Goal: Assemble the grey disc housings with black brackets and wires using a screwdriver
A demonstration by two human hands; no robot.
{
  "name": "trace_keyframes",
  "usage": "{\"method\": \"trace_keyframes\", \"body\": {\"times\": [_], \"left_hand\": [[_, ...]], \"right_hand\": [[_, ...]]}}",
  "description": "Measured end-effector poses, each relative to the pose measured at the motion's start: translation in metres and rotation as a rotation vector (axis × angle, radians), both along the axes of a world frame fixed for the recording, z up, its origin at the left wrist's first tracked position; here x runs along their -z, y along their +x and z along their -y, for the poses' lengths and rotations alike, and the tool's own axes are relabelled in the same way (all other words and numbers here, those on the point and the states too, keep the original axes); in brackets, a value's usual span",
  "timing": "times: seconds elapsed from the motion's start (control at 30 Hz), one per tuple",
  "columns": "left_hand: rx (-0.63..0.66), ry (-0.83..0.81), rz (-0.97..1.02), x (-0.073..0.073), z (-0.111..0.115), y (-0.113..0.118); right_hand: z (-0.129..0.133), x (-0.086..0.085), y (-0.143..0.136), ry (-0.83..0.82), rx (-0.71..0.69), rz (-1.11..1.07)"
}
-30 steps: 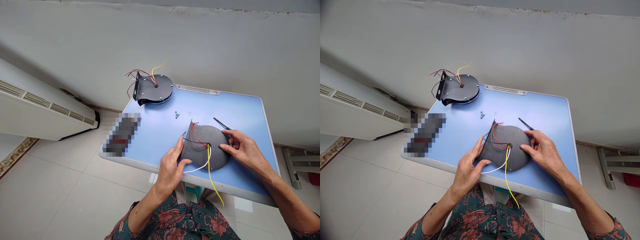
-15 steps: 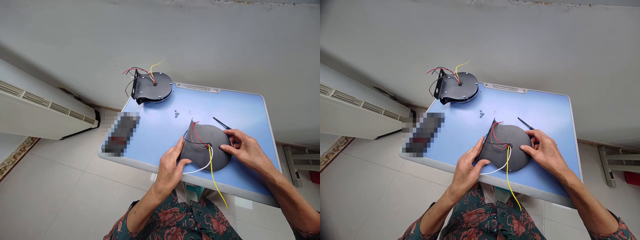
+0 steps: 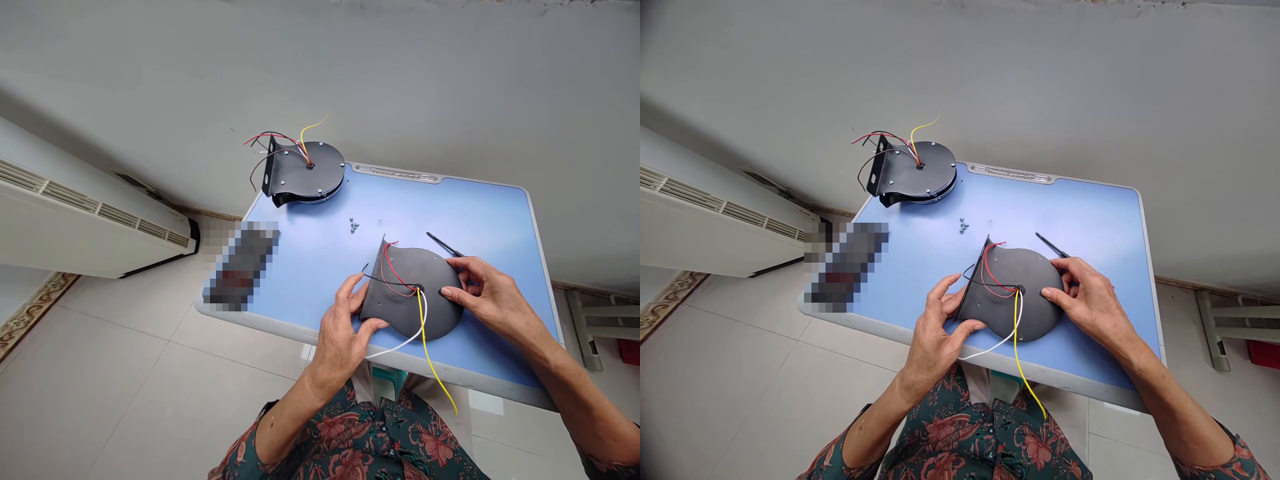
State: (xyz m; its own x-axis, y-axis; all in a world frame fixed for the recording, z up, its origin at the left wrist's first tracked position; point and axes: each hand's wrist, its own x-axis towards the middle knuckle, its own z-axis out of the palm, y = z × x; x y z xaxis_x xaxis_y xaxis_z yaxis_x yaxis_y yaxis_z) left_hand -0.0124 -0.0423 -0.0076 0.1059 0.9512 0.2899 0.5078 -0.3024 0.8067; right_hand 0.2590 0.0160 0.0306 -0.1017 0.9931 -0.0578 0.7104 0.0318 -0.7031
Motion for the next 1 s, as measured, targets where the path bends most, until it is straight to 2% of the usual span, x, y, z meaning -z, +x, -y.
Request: {"method": "trace_keyframes", "body": {"times": [0.1, 0.2, 0.3, 0.4, 0.5, 0.77, 1.0], "left_hand": [[0.014, 0.043, -0.054, 0.001, 0.002, -0.001], [-0.058, 0.118, -0.117, 0.003, 0.006, -0.002], [-0.136, 0.277, -0.183, 0.007, 0.011, -0.002], [-0.132, 0.453, -0.286, 0.009, 0.012, -0.002], [-0.129, 0.542, -0.353, 0.009, 0.011, -0.001], [-0.058, 0.379, -0.406, 0.001, 0.005, -0.001], [-0.003, 0.346, -0.389, 0.003, 0.000, -0.001]], "right_hand": [[0.001, -0.003, -0.001, 0.007, -0.003, 0.002], [0.002, -0.006, -0.003, 0.015, 0.001, 0.010], [0.002, -0.007, -0.003, 0.022, -0.005, 0.013], [0.002, -0.007, -0.004, 0.027, -0.009, 0.016], [0.002, -0.007, -0.004, 0.024, -0.002, 0.016], [0.002, -0.004, -0.002, 0.026, -0.017, 0.018], [0.002, -0.003, -0.001, 0.005, -0.022, -0.007]]}}
